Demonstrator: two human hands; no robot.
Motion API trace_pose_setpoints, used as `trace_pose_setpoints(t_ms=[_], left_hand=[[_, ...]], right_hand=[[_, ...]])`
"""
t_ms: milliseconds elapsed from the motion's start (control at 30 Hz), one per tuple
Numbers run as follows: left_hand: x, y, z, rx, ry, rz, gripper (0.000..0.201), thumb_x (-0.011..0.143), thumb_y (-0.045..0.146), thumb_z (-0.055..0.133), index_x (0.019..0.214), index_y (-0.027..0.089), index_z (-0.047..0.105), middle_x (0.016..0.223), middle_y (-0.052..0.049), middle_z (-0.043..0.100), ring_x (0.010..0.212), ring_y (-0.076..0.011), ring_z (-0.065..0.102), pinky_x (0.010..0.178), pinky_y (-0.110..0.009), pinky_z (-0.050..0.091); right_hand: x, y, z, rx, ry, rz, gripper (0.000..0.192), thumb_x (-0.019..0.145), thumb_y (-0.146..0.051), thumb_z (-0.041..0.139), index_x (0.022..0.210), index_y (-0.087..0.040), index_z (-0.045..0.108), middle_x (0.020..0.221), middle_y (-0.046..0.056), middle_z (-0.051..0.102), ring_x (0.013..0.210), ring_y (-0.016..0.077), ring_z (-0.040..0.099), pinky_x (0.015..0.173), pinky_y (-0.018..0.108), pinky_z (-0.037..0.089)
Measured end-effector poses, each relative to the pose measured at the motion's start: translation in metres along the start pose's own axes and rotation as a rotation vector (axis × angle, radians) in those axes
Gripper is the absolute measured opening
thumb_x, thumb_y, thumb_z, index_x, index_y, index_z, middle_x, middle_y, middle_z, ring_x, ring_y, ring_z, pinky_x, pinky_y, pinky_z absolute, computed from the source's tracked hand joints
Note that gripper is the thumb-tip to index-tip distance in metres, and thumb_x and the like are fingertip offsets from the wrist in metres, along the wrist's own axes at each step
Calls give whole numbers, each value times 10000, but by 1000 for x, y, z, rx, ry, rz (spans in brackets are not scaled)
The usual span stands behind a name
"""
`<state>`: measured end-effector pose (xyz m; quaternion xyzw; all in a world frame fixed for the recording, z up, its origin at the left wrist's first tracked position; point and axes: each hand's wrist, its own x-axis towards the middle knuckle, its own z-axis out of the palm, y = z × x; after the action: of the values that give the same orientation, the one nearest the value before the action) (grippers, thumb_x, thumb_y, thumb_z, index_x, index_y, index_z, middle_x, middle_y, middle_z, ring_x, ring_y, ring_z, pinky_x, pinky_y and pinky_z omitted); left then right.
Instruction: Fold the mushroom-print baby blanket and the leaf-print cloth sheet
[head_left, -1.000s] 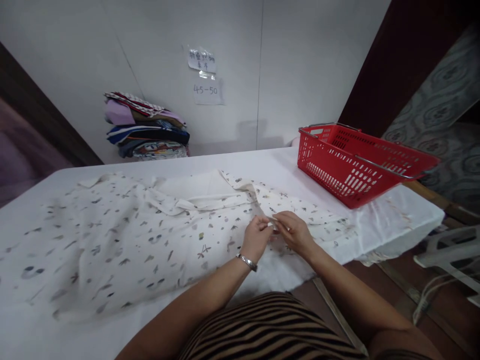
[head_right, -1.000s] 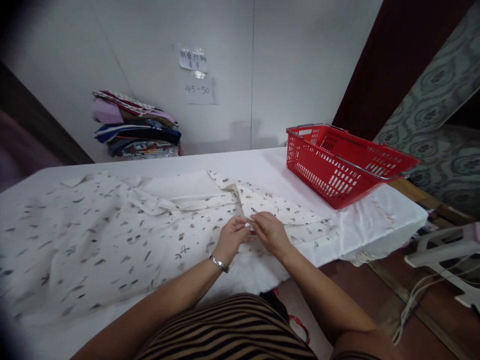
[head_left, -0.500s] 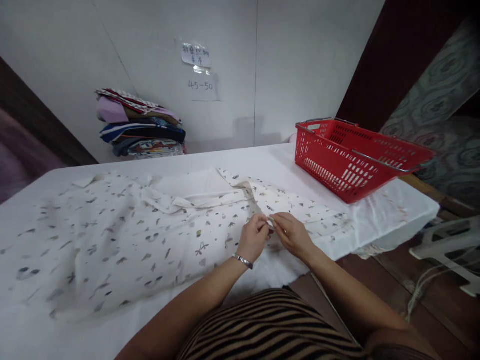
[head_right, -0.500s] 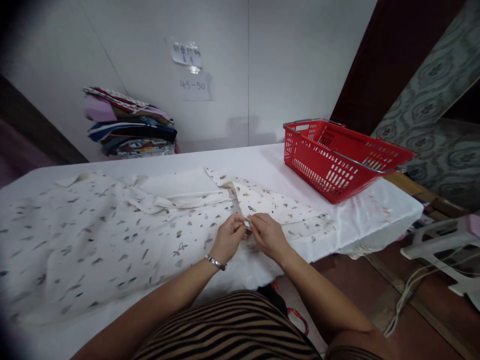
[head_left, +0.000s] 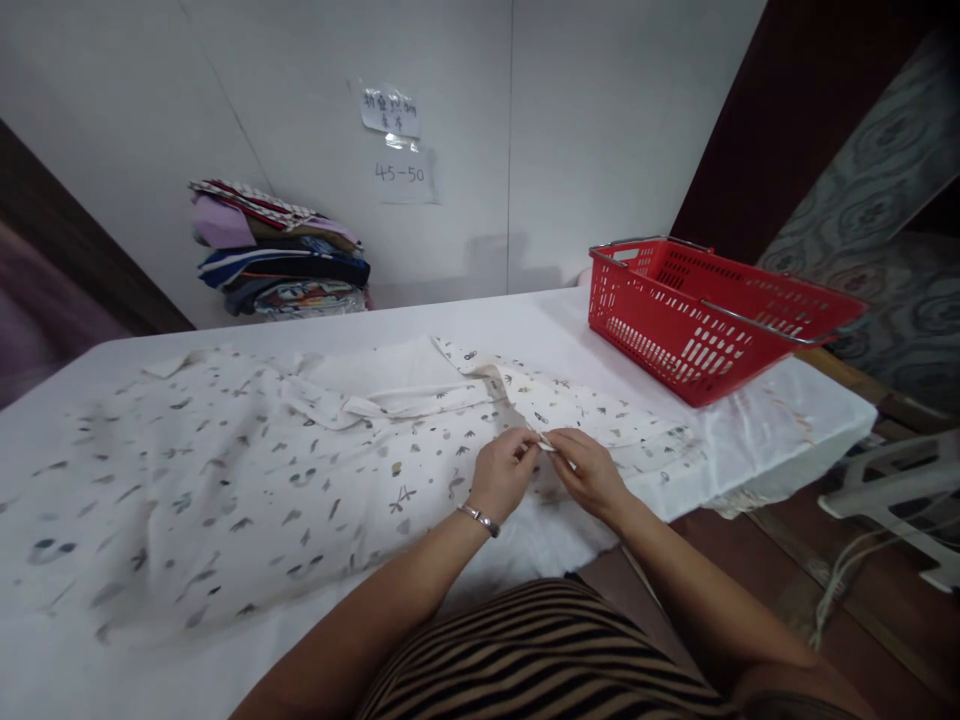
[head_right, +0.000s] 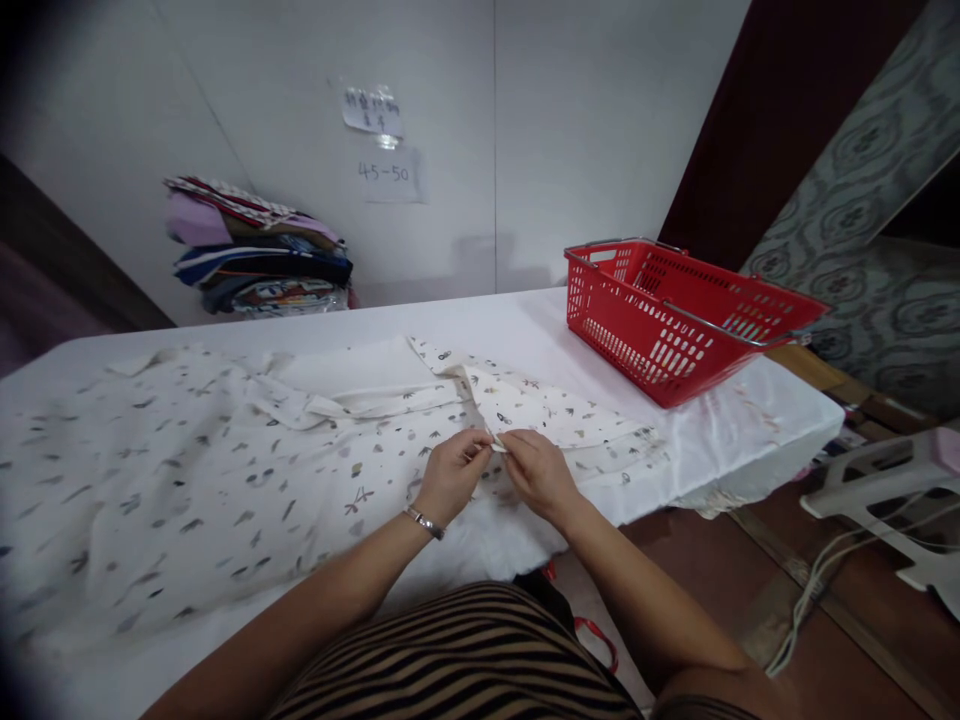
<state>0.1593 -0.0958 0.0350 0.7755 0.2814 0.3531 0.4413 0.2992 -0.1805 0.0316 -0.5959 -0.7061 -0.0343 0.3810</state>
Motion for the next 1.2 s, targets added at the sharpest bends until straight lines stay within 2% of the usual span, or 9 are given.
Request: trace_pose_setpoints(t_ms=[100,233,500,600,667,733,833,1000,1200], left_hand=[[3,5,-4,127,14,102,147,765,131,507,812,207,623,822,4,579,676,-98,520,650,-221,409],[5,9,-5,176,10,147,150,770,119,511,813,206,625,812,7,561,705,-100,521,668,-221,403],[7,8,-4,272,21,238,154,782,118,506,849,215,606,846,-2,581,805,-128,544,732,-255,436],[12,5,-5,281,49,364,230,768,133,539,983,209,578,1006,-39,591,978,-173,520,869,-330,429],[18,2,-5,286,22,457,300,774,155,552,1071,200,545,1078,-55,588,1051,-189,494,943,-372,392],[25,0,-4,313,-31,508,293,784,163,548,1074,202,545,1055,-49,608,1049,-189,500,956,-382,379],[40,-5,-1,376,-54,505,259,777,139,538,1025,205,569,1011,-44,627,1029,-191,512,934,-381,383],[70,-17,3,486,-26,415,327,733,94,535,1037,206,577,1020,-53,632,1045,-207,507,909,-393,372],[97,-39,-15,625,18,277,411,646,27,507,1009,201,592,1016,-49,634,1048,-212,508,932,-387,344]], right_hand=[[0,2,1,30,30,18,310,851,-158,439,1131,-224,556,999,80,622,933,194,574,808,353,488],[0,1,-1,44,55,29,267,862,-191,465,1107,-213,571,994,78,628,925,189,578,809,337,484],[2,-2,-6,-27,4,53,231,884,-192,423,1061,-207,571,940,80,625,870,194,575,766,334,477],[3,-2,-10,-2,7,63,204,890,-182,410,1027,-207,560,902,73,612,837,190,563,737,325,466],[4,-1,-14,29,14,70,180,895,-189,409,1000,-212,553,881,64,601,822,185,554,727,318,456],[5,0,-19,60,39,81,155,901,-202,405,962,-215,548,856,54,588,799,177,546,713,307,447],[7,0,-31,93,113,100,137,910,-220,398,910,-211,534,824,43,565,764,164,529,689,290,430],[10,-2,-60,134,212,138,119,905,-243,426,893,-199,536,830,29,546,761,146,516,683,264,410],[9,14,-103,206,468,302,168,856,-346,514,880,-202,596,791,1,565,719,132,514,634,239,406]])
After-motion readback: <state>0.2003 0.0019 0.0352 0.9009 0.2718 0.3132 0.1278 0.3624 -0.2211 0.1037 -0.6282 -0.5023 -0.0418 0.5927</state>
